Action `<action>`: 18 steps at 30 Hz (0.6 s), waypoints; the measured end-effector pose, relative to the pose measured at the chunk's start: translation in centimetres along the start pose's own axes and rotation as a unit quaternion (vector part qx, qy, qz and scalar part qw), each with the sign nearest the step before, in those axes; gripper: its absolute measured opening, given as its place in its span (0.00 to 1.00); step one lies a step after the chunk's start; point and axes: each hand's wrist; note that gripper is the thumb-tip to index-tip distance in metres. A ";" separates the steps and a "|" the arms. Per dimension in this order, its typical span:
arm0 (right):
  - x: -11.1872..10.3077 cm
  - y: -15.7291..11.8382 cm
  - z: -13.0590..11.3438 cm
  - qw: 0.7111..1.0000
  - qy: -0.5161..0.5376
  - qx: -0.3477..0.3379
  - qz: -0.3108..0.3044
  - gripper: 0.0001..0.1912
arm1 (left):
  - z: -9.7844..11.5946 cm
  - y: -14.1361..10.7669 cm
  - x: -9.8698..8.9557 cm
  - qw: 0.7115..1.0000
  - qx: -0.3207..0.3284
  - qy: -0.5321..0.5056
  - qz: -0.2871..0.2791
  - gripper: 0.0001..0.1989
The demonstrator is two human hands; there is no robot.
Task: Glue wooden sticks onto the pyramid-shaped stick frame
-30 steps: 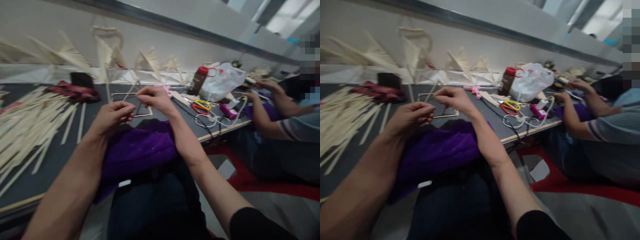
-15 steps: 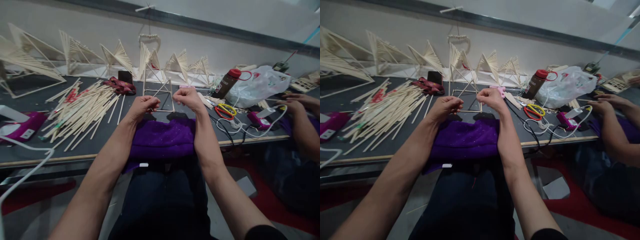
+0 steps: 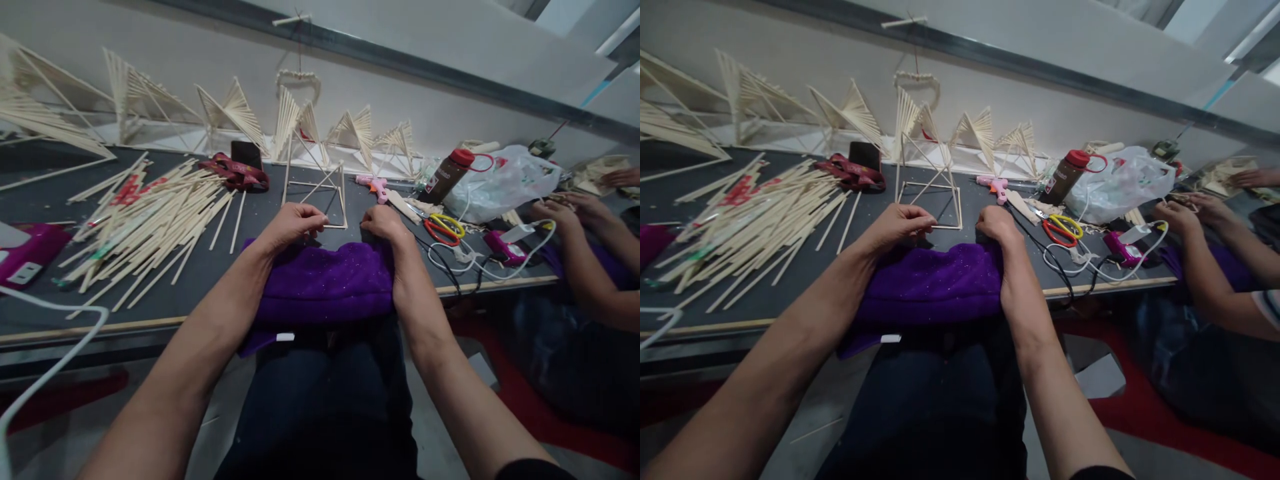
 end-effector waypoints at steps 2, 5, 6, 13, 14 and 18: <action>0.1 0.1 -0.2 1.000 0.010 -0.003 0.016 0.09 | 0.0 0.0 0.1 1.000 -0.002 0.000 0.000 0.12; 0.0 0.1 0.1 0.997 0.036 -0.008 0.074 0.13 | -0.1 0.0 0.1 1.000 -0.006 0.003 0.002 0.12; 0.0 0.2 0.3 0.994 0.057 -0.011 0.097 0.13 | 0.0 0.0 0.1 1.000 -0.009 0.006 0.002 0.12; -0.1 0.6 1.5 0.918 0.344 -0.042 0.192 0.05 | 0.1 -0.1 0.2 1.000 -0.022 0.006 0.011 0.12; 0.0 0.6 1.5 0.906 0.375 -0.047 0.188 0.07 | 0.1 -0.1 0.1 1.000 -0.022 0.003 0.017 0.11; 0.2 0.8 1.4 0.891 0.417 -0.066 0.166 0.11 | -0.1 0.0 -0.3 0.999 -0.028 -0.012 0.039 0.10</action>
Point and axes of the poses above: each hand's wrist, its own y-axis towards the middle knuckle, its own x-axis out of the palm, z = x × y, and after that the axes turned 14 degrees about y, right-handed
